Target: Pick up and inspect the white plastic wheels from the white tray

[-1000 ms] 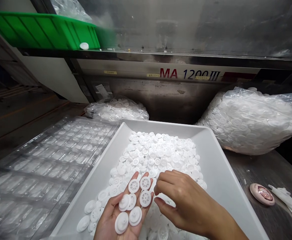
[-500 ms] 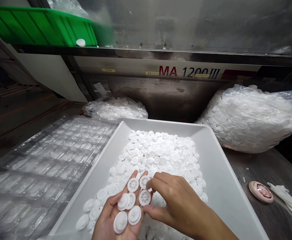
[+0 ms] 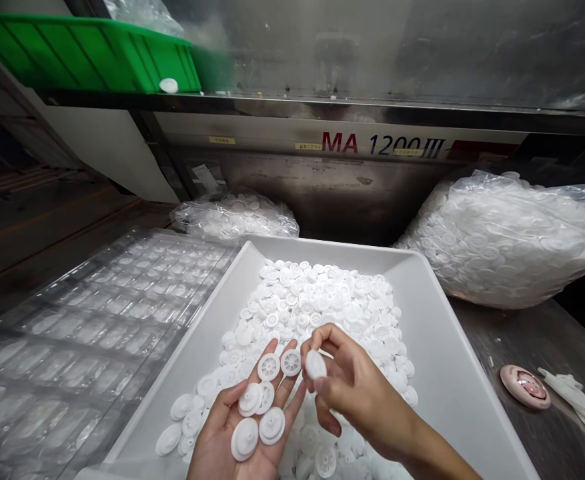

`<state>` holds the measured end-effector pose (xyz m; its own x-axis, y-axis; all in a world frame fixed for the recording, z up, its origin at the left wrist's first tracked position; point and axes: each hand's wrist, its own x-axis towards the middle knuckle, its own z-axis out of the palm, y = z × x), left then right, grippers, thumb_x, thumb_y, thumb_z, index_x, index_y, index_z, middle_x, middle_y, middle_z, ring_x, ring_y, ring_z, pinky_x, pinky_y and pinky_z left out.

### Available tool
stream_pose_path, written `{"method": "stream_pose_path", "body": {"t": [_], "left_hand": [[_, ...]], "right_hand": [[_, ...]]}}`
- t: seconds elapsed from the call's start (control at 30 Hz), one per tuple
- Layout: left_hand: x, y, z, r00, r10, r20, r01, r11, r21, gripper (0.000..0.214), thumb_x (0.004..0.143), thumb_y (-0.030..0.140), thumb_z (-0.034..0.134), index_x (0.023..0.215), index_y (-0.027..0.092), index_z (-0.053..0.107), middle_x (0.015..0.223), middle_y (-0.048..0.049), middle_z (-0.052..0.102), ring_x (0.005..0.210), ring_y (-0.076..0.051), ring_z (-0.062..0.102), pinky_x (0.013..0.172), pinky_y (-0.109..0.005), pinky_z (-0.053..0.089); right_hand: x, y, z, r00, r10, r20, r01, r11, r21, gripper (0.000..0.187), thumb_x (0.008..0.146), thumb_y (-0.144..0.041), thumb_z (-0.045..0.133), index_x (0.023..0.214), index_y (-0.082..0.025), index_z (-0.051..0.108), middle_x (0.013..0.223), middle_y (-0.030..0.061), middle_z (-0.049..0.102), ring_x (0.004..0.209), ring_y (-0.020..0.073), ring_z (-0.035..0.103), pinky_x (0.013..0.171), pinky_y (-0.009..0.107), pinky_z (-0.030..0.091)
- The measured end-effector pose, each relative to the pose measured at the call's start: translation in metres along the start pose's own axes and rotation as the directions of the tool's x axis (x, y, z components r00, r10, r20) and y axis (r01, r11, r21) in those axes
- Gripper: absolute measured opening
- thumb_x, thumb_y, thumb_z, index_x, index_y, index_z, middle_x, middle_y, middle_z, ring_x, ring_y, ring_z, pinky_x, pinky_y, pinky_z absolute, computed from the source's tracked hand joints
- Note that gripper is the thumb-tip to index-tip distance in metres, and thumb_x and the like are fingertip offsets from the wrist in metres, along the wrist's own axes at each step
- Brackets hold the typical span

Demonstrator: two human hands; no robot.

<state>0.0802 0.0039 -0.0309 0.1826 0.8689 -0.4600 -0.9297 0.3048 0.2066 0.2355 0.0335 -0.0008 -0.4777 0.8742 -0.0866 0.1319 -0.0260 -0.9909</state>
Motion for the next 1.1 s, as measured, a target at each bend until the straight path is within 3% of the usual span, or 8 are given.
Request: {"method": "stream_pose_path", "body": {"t": [0.1, 0.23, 0.37, 0.53, 0.67, 0.83, 0.97, 1.1], "left_hand": [[0.000, 0.001, 0.000, 1.000, -0.003, 0.007, 0.003, 1.000, -0.003, 0.039, 0.079, 0.026, 0.046, 0.113, 0.017, 0.064, 0.123, -0.0131, 0.060, 0.120, -0.031, 0.048, 0.104, -0.047, 0.035], [-0.002, 0.000, 0.005, 0.999, 0.001, -0.032, 0.000, 0.999, 0.052, 0.038, 0.081, 0.022, 0.045, 0.115, 0.018, 0.062, 0.124, -0.0114, 0.060, 0.120, -0.028, 0.050, 0.105, -0.045, 0.034], [-0.005, -0.003, 0.012, 0.997, -0.039, -0.070, 0.044, 0.997, 0.066, 0.047, 0.084, 0.022, 0.044, 0.131, 0.020, 0.047, 0.126, -0.0094, 0.059, 0.120, -0.024, 0.050, 0.106, -0.040, 0.033], [-0.007, -0.002, 0.021, 0.985, -0.163, -0.064, 0.162, 0.987, -0.019, 0.056, 0.088, 0.025, 0.038, 0.141, 0.019, 0.025, 0.127, -0.0085, 0.058, 0.121, -0.022, 0.049, 0.103, -0.035, 0.035], [-0.007, 0.000, 0.021, 0.980, -0.185, -0.075, 0.186, 0.983, -0.001, 0.058, 0.087, 0.029, 0.042, 0.142, 0.020, 0.024, 0.130, -0.0077, 0.056, 0.121, -0.023, 0.049, 0.103, -0.037, 0.035], [-0.007, -0.002, 0.020, 0.988, -0.133, -0.074, 0.137, 0.989, 0.048, 0.049, 0.088, 0.029, 0.039, 0.137, 0.019, 0.036, 0.129, -0.0103, 0.056, 0.118, -0.024, 0.052, 0.103, -0.040, 0.036], [-0.007, -0.004, 0.018, 0.996, 0.029, -0.082, -0.023, 0.997, 0.071, 0.048, 0.085, 0.021, 0.042, 0.133, 0.015, 0.042, 0.126, -0.0134, 0.058, 0.117, -0.024, 0.053, 0.103, -0.042, 0.037], [-0.004, -0.002, 0.013, 0.995, 0.078, -0.060, -0.078, 0.997, 0.005, 0.048, 0.079, 0.024, 0.048, 0.127, 0.016, 0.051, 0.125, -0.0132, 0.059, 0.117, -0.026, 0.052, 0.106, -0.044, 0.033]], "right_hand": [[0.000, 0.000, 0.002, 0.999, -0.022, -0.034, 0.022, 1.000, -0.004, 0.003, 0.087, -0.025, 0.027, 0.090, -0.026, 0.027, 0.084, -0.0008, 0.040, 0.057, 0.0101, 0.032, 0.047, 0.022, 0.034], [-0.001, 0.004, 0.017, 0.989, -0.136, -0.063, 0.114, 0.955, -0.272, 0.006, 0.089, -0.022, 0.043, 0.084, -0.023, 0.044, 0.068, -0.0037, 0.041, 0.058, 0.0105, 0.038, 0.053, 0.023, 0.034], [0.000, 0.008, 0.032, 0.954, -0.299, 0.017, 0.253, 0.775, -0.579, 0.017, 0.086, -0.020, 0.050, 0.100, -0.019, 0.060, 0.076, 0.0034, 0.054, 0.060, 0.0145, 0.049, 0.052, 0.027, 0.033], [0.002, 0.008, 0.040, 0.950, -0.312, 0.026, 0.225, 0.624, -0.748, 0.017, 0.085, -0.016, 0.048, 0.091, -0.016, 0.064, 0.073, 0.0048, 0.053, 0.049, 0.0129, 0.043, 0.043, 0.025, 0.025], [0.003, 0.009, 0.045, 0.950, -0.310, -0.030, 0.194, 0.665, -0.721, 0.017, 0.086, -0.018, 0.045, 0.085, -0.015, 0.062, 0.075, 0.0051, 0.055, 0.050, 0.0124, 0.046, 0.043, 0.024, 0.029], [0.003, 0.002, 0.043, 0.955, -0.252, -0.156, 0.126, 0.821, -0.557, 0.015, 0.084, -0.022, 0.043, 0.077, -0.017, 0.056, 0.071, 0.0018, 0.049, 0.057, 0.0122, 0.046, 0.050, 0.024, 0.036], [0.000, -0.006, 0.028, 0.973, -0.045, -0.226, -0.047, 0.921, -0.387, 0.015, 0.085, -0.025, 0.047, 0.071, -0.020, 0.049, 0.061, -0.0050, 0.035, 0.055, 0.0104, 0.035, 0.050, 0.022, 0.032], [0.001, -0.003, 0.019, 0.970, 0.166, -0.175, -0.208, 0.943, -0.260, 0.020, 0.087, -0.025, 0.046, 0.068, -0.020, 0.046, 0.058, -0.0069, 0.028, 0.054, 0.0096, 0.028, 0.048, 0.021, 0.027]]}}
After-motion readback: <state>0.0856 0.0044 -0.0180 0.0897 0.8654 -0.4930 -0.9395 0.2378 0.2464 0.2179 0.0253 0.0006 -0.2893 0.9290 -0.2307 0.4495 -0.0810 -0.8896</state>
